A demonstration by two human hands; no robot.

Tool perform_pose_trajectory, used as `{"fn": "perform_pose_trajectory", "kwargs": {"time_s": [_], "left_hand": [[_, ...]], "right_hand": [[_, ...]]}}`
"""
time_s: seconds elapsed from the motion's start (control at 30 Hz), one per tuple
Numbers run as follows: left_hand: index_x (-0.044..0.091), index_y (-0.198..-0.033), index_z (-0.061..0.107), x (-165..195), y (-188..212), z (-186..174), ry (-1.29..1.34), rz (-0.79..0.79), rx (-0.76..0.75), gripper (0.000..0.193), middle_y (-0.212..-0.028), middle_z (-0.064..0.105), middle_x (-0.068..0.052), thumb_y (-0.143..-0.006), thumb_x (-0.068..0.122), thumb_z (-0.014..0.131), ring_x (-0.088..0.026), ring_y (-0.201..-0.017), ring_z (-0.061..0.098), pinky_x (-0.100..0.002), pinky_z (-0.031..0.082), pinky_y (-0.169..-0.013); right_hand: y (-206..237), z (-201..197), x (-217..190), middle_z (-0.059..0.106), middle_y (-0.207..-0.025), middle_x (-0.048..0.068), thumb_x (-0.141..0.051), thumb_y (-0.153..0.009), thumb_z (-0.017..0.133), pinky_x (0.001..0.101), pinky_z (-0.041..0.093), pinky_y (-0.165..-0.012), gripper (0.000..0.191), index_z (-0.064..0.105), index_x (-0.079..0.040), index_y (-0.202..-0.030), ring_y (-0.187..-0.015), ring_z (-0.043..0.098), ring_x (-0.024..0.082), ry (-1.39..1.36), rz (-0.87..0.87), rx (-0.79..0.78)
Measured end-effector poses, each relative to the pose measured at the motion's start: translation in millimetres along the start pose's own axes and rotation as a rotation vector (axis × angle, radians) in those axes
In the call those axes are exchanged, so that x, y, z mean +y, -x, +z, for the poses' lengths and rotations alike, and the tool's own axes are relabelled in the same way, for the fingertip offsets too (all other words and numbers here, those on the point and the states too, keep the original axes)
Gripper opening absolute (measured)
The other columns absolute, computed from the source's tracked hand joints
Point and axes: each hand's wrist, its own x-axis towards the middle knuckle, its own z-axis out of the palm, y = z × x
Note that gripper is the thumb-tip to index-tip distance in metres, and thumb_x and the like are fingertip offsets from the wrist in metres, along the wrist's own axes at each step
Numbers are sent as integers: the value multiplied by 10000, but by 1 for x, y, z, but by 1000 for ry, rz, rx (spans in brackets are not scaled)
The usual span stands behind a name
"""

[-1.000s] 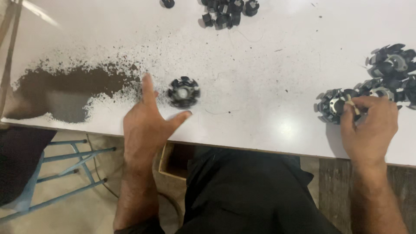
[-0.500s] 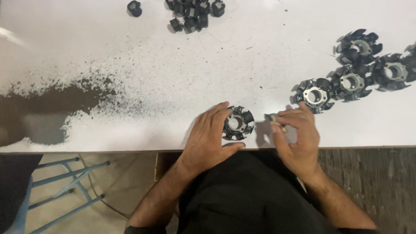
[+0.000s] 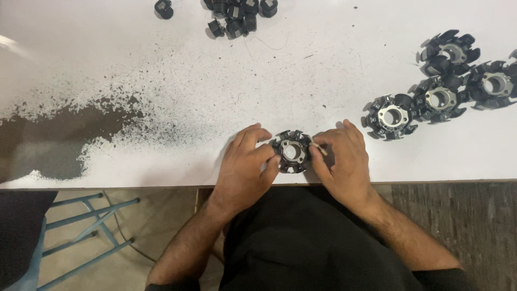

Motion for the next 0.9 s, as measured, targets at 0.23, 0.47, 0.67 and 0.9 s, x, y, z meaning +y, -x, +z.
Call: {"fn": "perform_pose_trajectory", "kwargs": {"time_s": [0.23, 0.47, 0.67, 0.9], "left_hand": [[6, -997, 693, 20, 2, -38, -211, 85, 3, 225, -1262, 585, -216, -873, 181, 759, -373, -1278, 552, -536, 466, -1040], [13, -1061, 664, 28, -33, 1, 2, 211, 3, 277, -1325, 576, -190, -830, 134, 758, -356, -1242, 598, -498, 501, -1000], [42, -1031, 687, 10, -17, 26, 83, 57, 35, 203, -1297, 626, -130, -870, 135, 769, -301, -1148, 636, -458, 526, -976], [81, -1033, 713, 10, -8, 32, 132, 27, 136, 178, -1335, 614, -120, -868, 121, 767, -301, -1204, 603, -435, 517, -993]], "right_hand": [[1, 2, 4, 682, -966, 95, -73, -918, 746, 604, 405, -1180, 191, 630, -45, -1067, -949, 672, 286, 43, 28, -46], [7, 1, 4, 690, -1012, 90, -40, -904, 742, 600, 409, -1199, 259, 611, -34, -1127, -996, 676, 274, -7, 28, 32], [20, 2, -2, 683, -1028, 77, -21, -854, 774, 575, 400, -1196, 281, 617, -70, -1082, -1024, 669, 261, -28, -25, 21], [19, 3, -8, 674, -1036, 87, -20, -827, 788, 576, 377, -1186, 292, 645, -65, -1078, -1050, 636, 284, 96, -75, 4]]}}
